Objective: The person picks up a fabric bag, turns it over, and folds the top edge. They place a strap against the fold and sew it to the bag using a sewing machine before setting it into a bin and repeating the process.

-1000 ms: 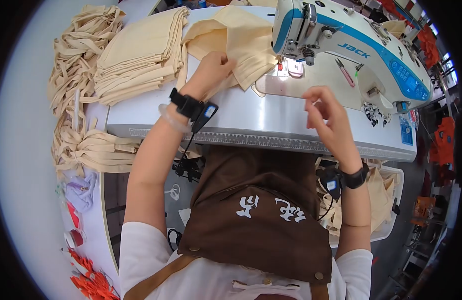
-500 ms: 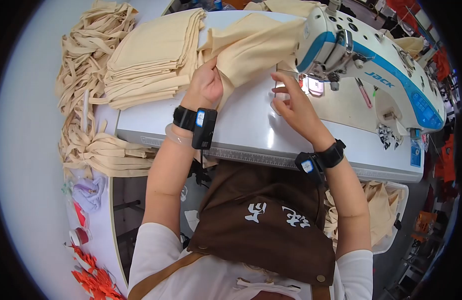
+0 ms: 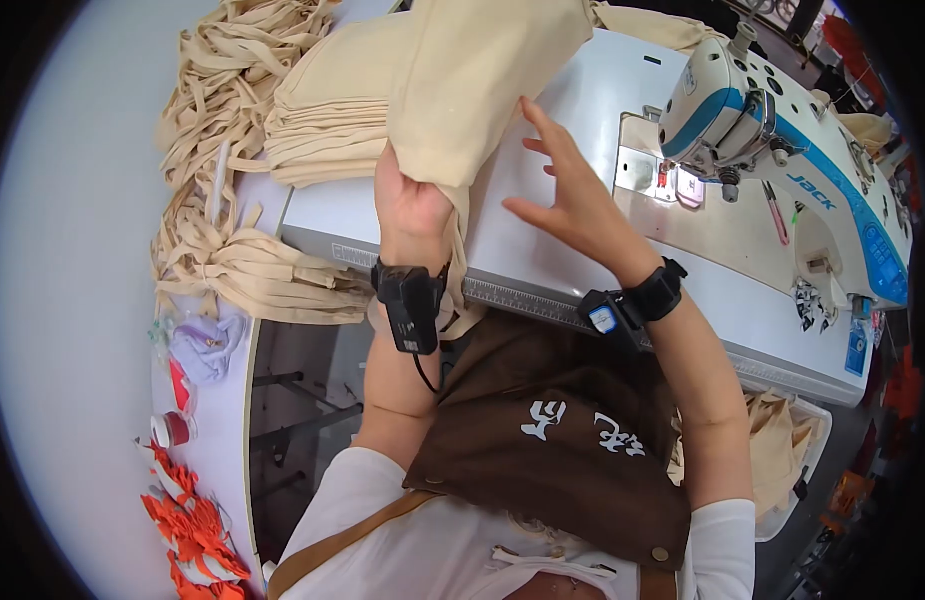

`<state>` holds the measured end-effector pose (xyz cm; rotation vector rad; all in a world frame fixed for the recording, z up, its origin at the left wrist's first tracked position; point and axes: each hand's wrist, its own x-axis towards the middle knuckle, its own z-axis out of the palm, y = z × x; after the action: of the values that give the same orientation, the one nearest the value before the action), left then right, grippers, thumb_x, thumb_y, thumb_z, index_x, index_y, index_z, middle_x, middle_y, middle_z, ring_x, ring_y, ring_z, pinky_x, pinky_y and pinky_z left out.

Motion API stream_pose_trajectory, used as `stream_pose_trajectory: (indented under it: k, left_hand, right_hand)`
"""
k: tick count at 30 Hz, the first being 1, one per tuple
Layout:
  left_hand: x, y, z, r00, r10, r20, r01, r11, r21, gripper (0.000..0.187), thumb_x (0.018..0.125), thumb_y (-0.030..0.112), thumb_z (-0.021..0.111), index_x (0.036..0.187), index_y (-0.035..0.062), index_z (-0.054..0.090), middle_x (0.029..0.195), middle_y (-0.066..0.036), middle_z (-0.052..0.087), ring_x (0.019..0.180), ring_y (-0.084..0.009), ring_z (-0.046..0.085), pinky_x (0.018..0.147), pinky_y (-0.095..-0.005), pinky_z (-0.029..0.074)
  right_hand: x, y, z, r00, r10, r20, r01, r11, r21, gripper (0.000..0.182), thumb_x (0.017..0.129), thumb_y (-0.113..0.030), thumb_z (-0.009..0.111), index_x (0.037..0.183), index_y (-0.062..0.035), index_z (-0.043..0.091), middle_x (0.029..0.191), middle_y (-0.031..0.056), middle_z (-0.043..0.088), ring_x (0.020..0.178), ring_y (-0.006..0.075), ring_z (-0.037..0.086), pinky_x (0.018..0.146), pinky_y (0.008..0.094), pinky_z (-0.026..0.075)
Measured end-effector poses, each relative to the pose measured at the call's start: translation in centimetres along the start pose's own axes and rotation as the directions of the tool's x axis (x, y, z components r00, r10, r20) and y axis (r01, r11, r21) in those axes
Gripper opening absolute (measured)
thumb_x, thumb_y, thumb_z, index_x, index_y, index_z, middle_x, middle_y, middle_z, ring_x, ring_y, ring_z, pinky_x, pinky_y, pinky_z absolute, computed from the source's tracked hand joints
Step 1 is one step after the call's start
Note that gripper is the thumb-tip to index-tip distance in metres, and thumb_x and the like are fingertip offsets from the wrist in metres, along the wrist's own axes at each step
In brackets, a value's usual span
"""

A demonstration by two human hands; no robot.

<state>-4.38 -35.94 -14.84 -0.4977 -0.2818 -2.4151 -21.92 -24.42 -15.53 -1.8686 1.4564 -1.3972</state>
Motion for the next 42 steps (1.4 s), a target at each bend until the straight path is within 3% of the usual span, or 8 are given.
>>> stream_pose_trajectory:
  k: [4, 7, 12, 16, 21, 30, 33, 42]
  left_hand:
    - [-2.2, -0.2, -0.6, 0.987, 0.076, 0.141, -0.096, 0.984, 0.147, 0.039, 0.106, 0.013, 0.035, 0.138, -0.0086, 0.044, 0.144, -0.021, 0.048, 0.129, -0.0284, 0.050, 0.113, -0.0395, 0.038]
    - [-2.7, -2.6, 1.5, 0.887, 0.405, -0.222, -0.142, 0.697, 0.703, 0.040, 0.106, 0.016, 0.037, 0.138, -0.0068, 0.044, 0.145, -0.019, 0.047, 0.129, -0.0276, 0.050, 0.113, -0.0394, 0.038]
    - [-3.2, -1.1, 4.3, 0.997, 0.061, 0.045, -0.059, 0.998, -0.038, 0.041, 0.106, 0.019, 0.037, 0.136, -0.0074, 0.047, 0.139, -0.020, 0.053, 0.125, -0.0306, 0.054, 0.108, -0.0428, 0.045]
    - [-4.0, 3.1, 5.1, 0.980, 0.195, -0.022, -0.192, 0.975, 0.112, 0.043, 0.107, 0.027, 0.039, 0.134, -0.0051, 0.049, 0.136, -0.018, 0.057, 0.124, -0.0302, 0.055, 0.108, -0.0454, 0.044]
    - [-5.2, 4.5, 6.3, 0.865, 0.488, -0.115, -0.339, 0.740, 0.581, 0.051, 0.107, 0.042, 0.036, 0.132, 0.0006, 0.052, 0.132, -0.016, 0.060, 0.121, -0.0316, 0.057, 0.104, -0.0522, 0.046]
    - [-5.6, 4.8, 5.8, 0.968, 0.212, -0.134, -0.117, 0.853, 0.508, 0.043, 0.106, 0.033, 0.043, 0.131, -0.0003, 0.053, 0.128, -0.016, 0.062, 0.117, -0.0323, 0.060, 0.099, -0.0507, 0.051]
    - [-5.3, 2.6, 6.6, 0.863, 0.442, -0.244, -0.134, 0.666, 0.734, 0.037, 0.104, 0.026, 0.048, 0.130, -0.0005, 0.054, 0.128, -0.016, 0.062, 0.117, -0.0304, 0.060, 0.100, -0.0494, 0.051]
    - [-5.2, -1.7, 6.0, 0.855, 0.343, -0.389, 0.000, 0.750, 0.661, 0.046, 0.106, 0.021, 0.044, 0.145, -0.0003, 0.037, 0.146, -0.018, 0.047, 0.138, -0.0344, 0.041, 0.115, -0.0634, 0.028]
  right_hand:
    - [0.4, -0.7, 2.7, 0.986, -0.141, -0.090, 0.124, 0.978, -0.166, 0.106, 0.070, -0.019, 0.084, 0.151, 0.0018, 0.019, 0.149, 0.0272, 0.032, 0.134, 0.0438, 0.039, 0.111, 0.0441, 0.038]
    - [0.9, -1.0, 4.9, 0.960, -0.172, -0.219, 0.109, 0.956, -0.274, 0.111, 0.065, -0.022, 0.086, 0.150, 0.0034, 0.019, 0.147, 0.0319, 0.028, 0.127, 0.0476, 0.043, 0.107, 0.0450, 0.038]
    - [1.9, -1.2, 5.5, 0.923, -0.201, -0.329, 0.098, 0.948, -0.302, 0.072, 0.077, -0.007, 0.071, 0.141, 0.0043, 0.039, 0.140, 0.0239, 0.046, 0.126, 0.0371, 0.050, 0.105, 0.0399, 0.041]
    - [1.1, -1.9, 2.1, 0.972, 0.100, -0.211, -0.062, 0.981, 0.181, 0.036, 0.081, -0.002, 0.061, 0.116, 0.0041, 0.063, 0.103, 0.0202, 0.069, 0.098, 0.0397, 0.064, 0.088, 0.0360, 0.051]
    - [0.1, -1.1, -0.8, 0.972, 0.195, -0.130, -0.143, 0.933, 0.331, 0.027, 0.101, -0.013, 0.053, 0.115, 0.0056, 0.066, 0.098, 0.0011, 0.070, 0.089, 0.0039, 0.060, 0.077, 0.0208, 0.049]
    - [-0.4, -0.6, -1.6, 0.928, 0.372, 0.027, -0.367, 0.897, 0.248, 0.030, 0.102, -0.022, 0.053, 0.107, 0.0047, 0.067, 0.083, 0.0009, 0.067, 0.073, 0.0060, 0.062, 0.061, 0.0215, 0.050]
    - [-0.8, -0.9, -1.4, 0.919, 0.394, -0.025, -0.375, 0.890, 0.258, 0.032, 0.101, -0.025, 0.053, 0.105, 0.0035, 0.066, 0.078, 0.0011, 0.065, 0.066, 0.0073, 0.062, 0.052, 0.0219, 0.048]
    - [-4.6, -0.4, -3.4, 0.952, 0.288, -0.107, -0.303, 0.820, -0.485, 0.031, 0.089, -0.027, 0.069, 0.079, 0.0020, 0.063, 0.069, 0.0136, 0.064, 0.061, 0.0253, 0.064, 0.057, 0.0354, 0.049]
